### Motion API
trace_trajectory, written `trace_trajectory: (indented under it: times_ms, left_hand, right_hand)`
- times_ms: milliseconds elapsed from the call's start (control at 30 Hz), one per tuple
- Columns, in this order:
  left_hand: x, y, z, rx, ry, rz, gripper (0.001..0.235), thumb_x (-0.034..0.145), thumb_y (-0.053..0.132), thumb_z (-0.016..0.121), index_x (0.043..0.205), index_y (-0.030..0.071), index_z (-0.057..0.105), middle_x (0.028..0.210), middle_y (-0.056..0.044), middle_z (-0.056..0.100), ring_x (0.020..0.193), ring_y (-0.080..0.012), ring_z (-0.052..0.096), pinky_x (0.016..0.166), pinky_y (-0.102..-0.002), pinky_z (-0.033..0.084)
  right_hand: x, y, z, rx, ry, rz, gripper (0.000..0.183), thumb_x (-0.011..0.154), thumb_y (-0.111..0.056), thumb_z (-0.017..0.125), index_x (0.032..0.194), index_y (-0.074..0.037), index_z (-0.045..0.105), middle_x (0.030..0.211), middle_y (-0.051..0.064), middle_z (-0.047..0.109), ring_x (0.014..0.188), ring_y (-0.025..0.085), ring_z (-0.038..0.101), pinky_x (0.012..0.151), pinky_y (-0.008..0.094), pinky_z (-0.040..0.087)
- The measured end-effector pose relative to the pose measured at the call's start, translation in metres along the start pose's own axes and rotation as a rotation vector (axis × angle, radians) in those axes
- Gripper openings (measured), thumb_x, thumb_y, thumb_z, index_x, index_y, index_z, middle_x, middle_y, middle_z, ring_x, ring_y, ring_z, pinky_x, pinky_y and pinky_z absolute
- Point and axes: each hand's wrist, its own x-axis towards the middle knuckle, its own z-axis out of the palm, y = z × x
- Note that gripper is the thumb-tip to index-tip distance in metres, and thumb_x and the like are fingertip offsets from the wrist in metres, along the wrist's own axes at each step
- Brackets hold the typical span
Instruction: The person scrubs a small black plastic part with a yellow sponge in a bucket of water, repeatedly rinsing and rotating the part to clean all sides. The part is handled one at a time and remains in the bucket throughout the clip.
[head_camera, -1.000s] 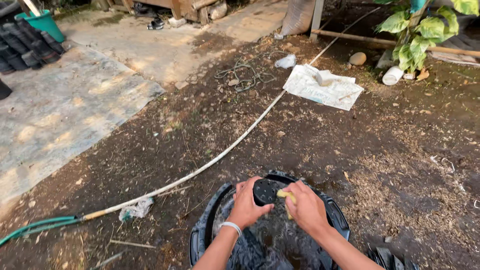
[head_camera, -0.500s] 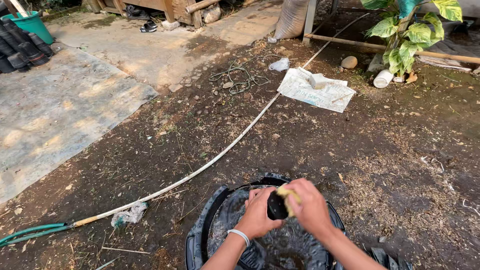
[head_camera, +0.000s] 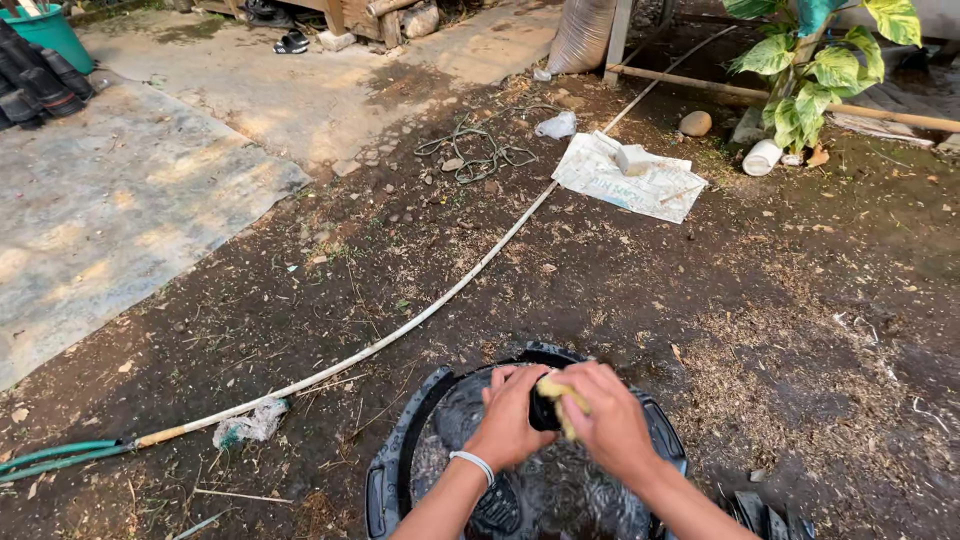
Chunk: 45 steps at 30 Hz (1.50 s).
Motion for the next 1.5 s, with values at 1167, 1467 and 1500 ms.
trace_trajectory:
  times_ms: [1167, 1467, 1500]
  left_hand:
    - [-0.001, 0.004, -0.012, -0.041, -0.057, -0.028, 0.081, 0.054, 0.018, 0.093, 0.129, 0.017, 0.060, 0.124, -0.006, 0.066, 0.129, -0.0307, 0.046, 0.109, -0.045, 0.037]
    - [0.005, -0.003, -0.012, -0.082, 0.101, -0.005, 0.081, 0.058, 0.017, 0.093, 0.132, 0.014, 0.060, 0.128, -0.009, 0.066, 0.127, -0.0321, 0.051, 0.109, -0.042, 0.042]
    - [0.005, -0.005, -0.015, -0.113, 0.118, -0.024, 0.083, 0.057, 0.017, 0.094, 0.132, 0.013, 0.060, 0.128, -0.010, 0.066, 0.127, -0.0316, 0.051, 0.108, -0.041, 0.042]
  right_hand:
    - [0.009, 0.006, -0.014, -0.136, -0.021, -0.022, 0.024, 0.081, -0.009, 0.070, 0.105, -0.010, 0.072, 0.102, 0.006, 0.068, 0.097, 0.028, 0.067, 0.081, 0.040, 0.054]
    - [-0.002, -0.005, -0.008, 0.033, -0.099, -0.042, 0.025, 0.081, -0.008, 0.069, 0.106, -0.011, 0.071, 0.110, 0.007, 0.068, 0.104, 0.027, 0.066, 0.087, 0.039, 0.054]
    - [-0.004, -0.006, -0.009, 0.023, -0.118, -0.024, 0.024, 0.082, -0.008, 0.070, 0.106, -0.011, 0.071, 0.110, 0.007, 0.068, 0.104, 0.027, 0.066, 0.087, 0.039, 0.054]
